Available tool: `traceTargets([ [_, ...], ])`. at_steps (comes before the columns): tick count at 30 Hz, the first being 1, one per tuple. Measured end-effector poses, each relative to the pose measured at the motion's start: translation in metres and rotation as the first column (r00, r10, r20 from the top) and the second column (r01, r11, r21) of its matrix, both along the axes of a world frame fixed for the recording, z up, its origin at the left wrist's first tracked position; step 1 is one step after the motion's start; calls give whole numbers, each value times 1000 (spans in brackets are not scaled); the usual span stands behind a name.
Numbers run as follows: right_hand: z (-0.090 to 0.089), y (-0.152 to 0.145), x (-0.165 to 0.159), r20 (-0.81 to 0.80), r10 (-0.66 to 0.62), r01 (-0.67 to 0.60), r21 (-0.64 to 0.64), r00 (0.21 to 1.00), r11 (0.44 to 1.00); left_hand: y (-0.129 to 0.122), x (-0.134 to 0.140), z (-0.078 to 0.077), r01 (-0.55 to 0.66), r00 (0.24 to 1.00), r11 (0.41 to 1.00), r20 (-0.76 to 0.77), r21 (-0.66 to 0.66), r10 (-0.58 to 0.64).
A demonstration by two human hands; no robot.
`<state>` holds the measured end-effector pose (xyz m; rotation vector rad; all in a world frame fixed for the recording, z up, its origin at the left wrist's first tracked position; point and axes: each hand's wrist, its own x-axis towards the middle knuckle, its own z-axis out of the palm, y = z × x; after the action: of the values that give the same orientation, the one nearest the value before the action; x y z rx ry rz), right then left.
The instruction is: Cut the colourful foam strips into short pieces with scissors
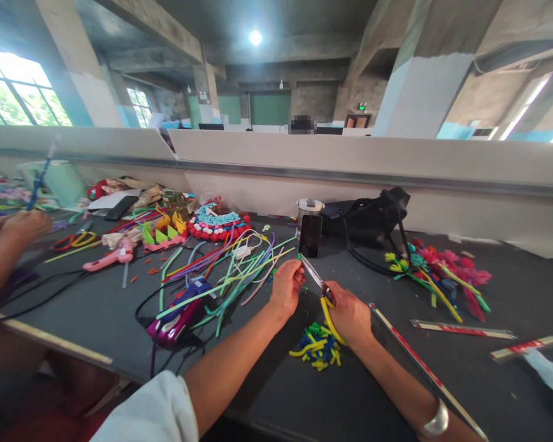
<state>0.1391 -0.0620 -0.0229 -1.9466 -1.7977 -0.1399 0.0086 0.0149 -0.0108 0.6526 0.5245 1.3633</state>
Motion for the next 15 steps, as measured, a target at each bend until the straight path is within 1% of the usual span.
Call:
traceTargets([
  [4, 2, -1, -1, -8, 11, -11, -27, 1000, 1000, 0, 0, -1, 4, 1000, 1000, -3, 0, -4],
  [9, 1, -2, -3, -32, 33, -34, -21, 999, 999, 1, 1, -1, 17, 1000, 1000, 10, -6, -17],
  [15, -3, -1, -3, -101, 45, -45, 3, 994, 999, -1, 0, 2, 105, 994, 994, 24, -29, -104],
])
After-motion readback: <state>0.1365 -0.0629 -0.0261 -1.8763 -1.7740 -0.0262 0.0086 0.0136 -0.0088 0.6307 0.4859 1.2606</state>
